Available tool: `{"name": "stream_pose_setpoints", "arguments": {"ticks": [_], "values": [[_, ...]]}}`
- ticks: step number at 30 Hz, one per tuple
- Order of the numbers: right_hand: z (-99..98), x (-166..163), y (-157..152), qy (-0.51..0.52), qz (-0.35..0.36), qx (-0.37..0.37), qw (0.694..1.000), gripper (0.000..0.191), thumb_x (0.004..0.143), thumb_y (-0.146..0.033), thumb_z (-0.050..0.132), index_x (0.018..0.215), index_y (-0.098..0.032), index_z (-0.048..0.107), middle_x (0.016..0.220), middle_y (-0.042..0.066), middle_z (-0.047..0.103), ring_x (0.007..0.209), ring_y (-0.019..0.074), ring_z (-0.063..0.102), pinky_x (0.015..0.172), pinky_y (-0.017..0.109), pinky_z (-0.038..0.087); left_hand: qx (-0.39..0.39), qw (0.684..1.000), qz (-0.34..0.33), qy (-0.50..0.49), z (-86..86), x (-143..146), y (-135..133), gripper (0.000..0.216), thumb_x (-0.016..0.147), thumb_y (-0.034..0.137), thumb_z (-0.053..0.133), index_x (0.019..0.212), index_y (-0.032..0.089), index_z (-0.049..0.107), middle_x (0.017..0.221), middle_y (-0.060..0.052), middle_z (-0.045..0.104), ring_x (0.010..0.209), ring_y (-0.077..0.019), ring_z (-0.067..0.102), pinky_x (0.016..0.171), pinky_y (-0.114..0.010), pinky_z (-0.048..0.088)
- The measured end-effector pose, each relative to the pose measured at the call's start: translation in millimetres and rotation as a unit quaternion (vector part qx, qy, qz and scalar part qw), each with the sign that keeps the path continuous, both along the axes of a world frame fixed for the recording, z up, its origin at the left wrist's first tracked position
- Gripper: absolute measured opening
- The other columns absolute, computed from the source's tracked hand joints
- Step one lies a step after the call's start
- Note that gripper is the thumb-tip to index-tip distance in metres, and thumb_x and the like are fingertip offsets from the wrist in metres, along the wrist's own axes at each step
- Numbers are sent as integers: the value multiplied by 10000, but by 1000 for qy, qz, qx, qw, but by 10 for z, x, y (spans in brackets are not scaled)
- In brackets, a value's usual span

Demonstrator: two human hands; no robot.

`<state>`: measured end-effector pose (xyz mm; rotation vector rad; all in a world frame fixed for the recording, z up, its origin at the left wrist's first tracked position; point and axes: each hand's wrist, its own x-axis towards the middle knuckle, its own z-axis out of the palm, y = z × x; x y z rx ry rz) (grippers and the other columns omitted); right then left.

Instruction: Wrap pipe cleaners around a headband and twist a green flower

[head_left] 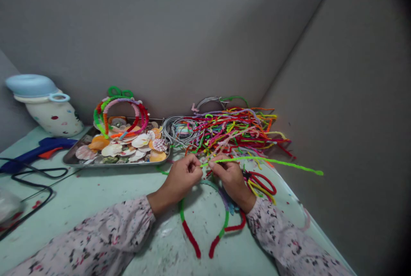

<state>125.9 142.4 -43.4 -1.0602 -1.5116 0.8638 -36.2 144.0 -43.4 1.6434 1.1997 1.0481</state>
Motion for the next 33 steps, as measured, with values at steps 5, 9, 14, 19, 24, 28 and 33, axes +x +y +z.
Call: {"name": "stream_pose_setpoints", "arguments": {"ticks": [5, 9, 14, 19, 24, 28, 33], "values": [[37, -11, -29, 17, 16, -27, 999, 168, 788, -276, 591, 640, -195, 577, 580, -20, 534, 642, 158, 517, 631, 278, 412, 139, 983, 37, 110, -5, -9, -54, 49, 708, 145, 502, 709, 192, 515, 599, 32, 489, 552, -117, 431, 546, -233, 288], [58, -14, -41, 23, 20, -30, 999, 173, 782, -276, 588, 631, -194, 564, 578, -27, 510, 610, 148, 485, 612, 271, 395, 206, 966, 44, 151, -2, -15, -74, 70, 731, 133, 491, 722, 197, 519, 655, 9, 513, 585, -128, 443, 577, -250, 293], [67, -15, -39, 35, 32, -44, 998, 191, 786, -267, 581, 613, -195, 548, 559, -41, 476, 569, 134, 437, 578, 262, 369, 237, 957, 54, 160, 6, -15, -77, 73, 743, 136, 496, 717, 198, 526, 681, 1, 516, 617, -135, 452, 602, -256, 298], [31, 12, -17, 33, 23, -26, 999, 155, 783, -256, 587, 641, -193, 581, 576, -34, 506, 604, 140, 474, 613, 264, 389, 169, 978, 38, 119, -8, -15, -69, 66, 778, 169, 488, 756, 184, 548, 669, 12, 533, 581, -118, 458, 566, -232, 320], [-15, 29, 2, 21, 23, -26, 999, 160, 793, -297, 583, 684, -187, 624, 578, -11, 537, 651, 163, 524, 618, 272, 418, 27, 999, -24, 5, -8, -29, -70, 143, 832, 244, 445, 800, 187, 572, 591, 38, 508, 517, -111, 445, 507, -213, 328], [-32, 18, 8, 27, 29, -29, 999, 173, 788, -306, 584, 670, -186, 624, 572, -8, 529, 646, 165, 527, 591, 268, 425, 5, 999, -41, -12, -25, -15, -66, 159, 828, 236, 439, 743, 184, 564, 557, 36, 493, 524, -120, 445, 516, -215, 332], [-32, 18, 17, 28, 19, -29, 999, 184, 778, -318, 596, 652, -184, 606, 552, -15, 510, 640, 165, 529, 586, 265, 433, 22, 999, -33, 10, -24, 2, -64, 156, 790, 218, 465, 678, 175, 565, 573, 23, 515, 545, -124, 440, 519, -218, 315]]}}
